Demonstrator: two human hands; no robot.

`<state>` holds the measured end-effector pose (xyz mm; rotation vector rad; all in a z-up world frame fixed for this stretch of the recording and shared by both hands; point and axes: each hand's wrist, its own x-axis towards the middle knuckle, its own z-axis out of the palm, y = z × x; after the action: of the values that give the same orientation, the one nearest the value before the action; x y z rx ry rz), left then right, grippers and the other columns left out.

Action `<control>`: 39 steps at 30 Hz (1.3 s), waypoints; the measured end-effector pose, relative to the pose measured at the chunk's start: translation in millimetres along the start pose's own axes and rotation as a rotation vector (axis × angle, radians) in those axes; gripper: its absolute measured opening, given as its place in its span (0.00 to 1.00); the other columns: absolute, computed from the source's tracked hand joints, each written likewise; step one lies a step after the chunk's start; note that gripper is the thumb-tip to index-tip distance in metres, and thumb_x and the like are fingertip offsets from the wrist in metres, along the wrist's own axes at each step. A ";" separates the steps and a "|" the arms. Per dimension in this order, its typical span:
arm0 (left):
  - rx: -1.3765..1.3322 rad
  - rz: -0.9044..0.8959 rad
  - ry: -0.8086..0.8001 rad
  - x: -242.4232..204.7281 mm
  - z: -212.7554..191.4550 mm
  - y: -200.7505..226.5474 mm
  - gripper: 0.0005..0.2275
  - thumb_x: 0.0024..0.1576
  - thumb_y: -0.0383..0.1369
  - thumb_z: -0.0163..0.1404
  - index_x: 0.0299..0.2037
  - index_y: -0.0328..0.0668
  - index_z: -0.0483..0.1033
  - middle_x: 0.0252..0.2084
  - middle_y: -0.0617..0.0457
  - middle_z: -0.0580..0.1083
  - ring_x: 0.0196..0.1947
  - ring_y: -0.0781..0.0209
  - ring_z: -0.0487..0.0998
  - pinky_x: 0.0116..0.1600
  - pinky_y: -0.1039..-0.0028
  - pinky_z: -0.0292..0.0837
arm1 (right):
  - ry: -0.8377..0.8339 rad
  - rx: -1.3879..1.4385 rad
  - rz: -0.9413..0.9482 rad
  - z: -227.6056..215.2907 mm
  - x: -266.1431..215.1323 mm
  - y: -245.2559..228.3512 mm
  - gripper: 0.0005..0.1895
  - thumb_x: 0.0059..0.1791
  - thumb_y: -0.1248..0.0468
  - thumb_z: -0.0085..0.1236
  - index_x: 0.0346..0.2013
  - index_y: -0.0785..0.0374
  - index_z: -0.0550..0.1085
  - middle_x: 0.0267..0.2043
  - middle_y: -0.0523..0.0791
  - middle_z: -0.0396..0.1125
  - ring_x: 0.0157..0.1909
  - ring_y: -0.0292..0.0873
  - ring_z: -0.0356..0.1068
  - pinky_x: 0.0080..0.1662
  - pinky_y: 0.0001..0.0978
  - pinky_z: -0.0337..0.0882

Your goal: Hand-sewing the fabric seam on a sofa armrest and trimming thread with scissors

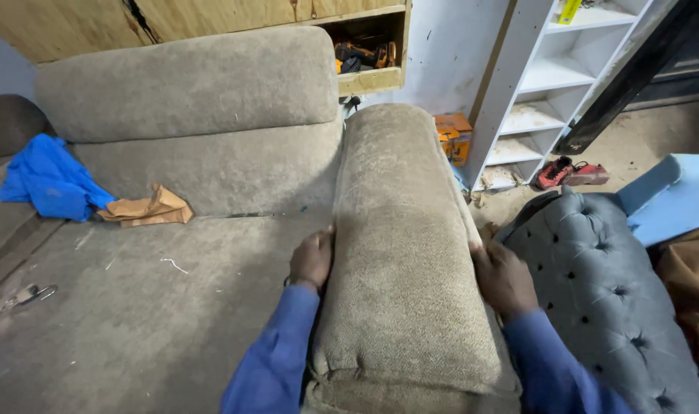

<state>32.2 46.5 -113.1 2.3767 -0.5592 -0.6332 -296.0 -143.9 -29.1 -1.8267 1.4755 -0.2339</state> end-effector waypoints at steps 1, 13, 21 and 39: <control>-0.049 -0.027 -0.052 -27.2 -14.4 6.9 0.30 0.72 0.62 0.37 0.68 0.58 0.84 0.72 0.47 0.80 0.74 0.36 0.78 0.76 0.47 0.73 | -0.011 -0.061 -0.041 -3.3 -18.2 9.4 0.33 0.63 0.34 0.49 0.46 0.64 0.77 0.51 0.66 0.78 0.61 0.76 0.73 0.59 0.64 0.68; -0.043 0.032 0.161 -218.9 -43.3 -34.3 0.22 0.72 0.55 0.38 0.52 0.56 0.84 0.49 0.42 0.87 0.50 0.33 0.86 0.49 0.47 0.75 | 0.058 -0.218 -0.016 -32.9 -158.2 26.2 0.31 0.64 0.34 0.43 0.37 0.55 0.75 0.35 0.59 0.78 0.47 0.71 0.78 0.46 0.60 0.67; 0.079 0.095 0.355 -230.7 -26.1 -40.8 0.23 0.75 0.53 0.36 0.46 0.52 0.83 0.40 0.37 0.85 0.43 0.23 0.84 0.44 0.31 0.69 | 0.119 -0.289 -0.007 -27.1 -179.1 34.2 0.36 0.67 0.32 0.39 0.39 0.59 0.75 0.46 0.68 0.79 0.56 0.83 0.74 0.47 0.69 0.67; 0.054 0.298 0.359 -216.3 -25.9 -69.9 0.22 0.75 0.53 0.39 0.46 0.50 0.83 0.37 0.33 0.83 0.38 0.21 0.82 0.40 0.33 0.68 | 0.151 -0.035 -0.418 -21.8 -158.5 80.3 0.19 0.68 0.50 0.52 0.42 0.58 0.78 0.26 0.54 0.70 0.30 0.52 0.70 0.41 0.50 0.64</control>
<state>-109.3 222.2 -75.2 2.3163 -0.7533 -0.0583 -419.2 -14.6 -17.2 -2.1735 1.1847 -0.5631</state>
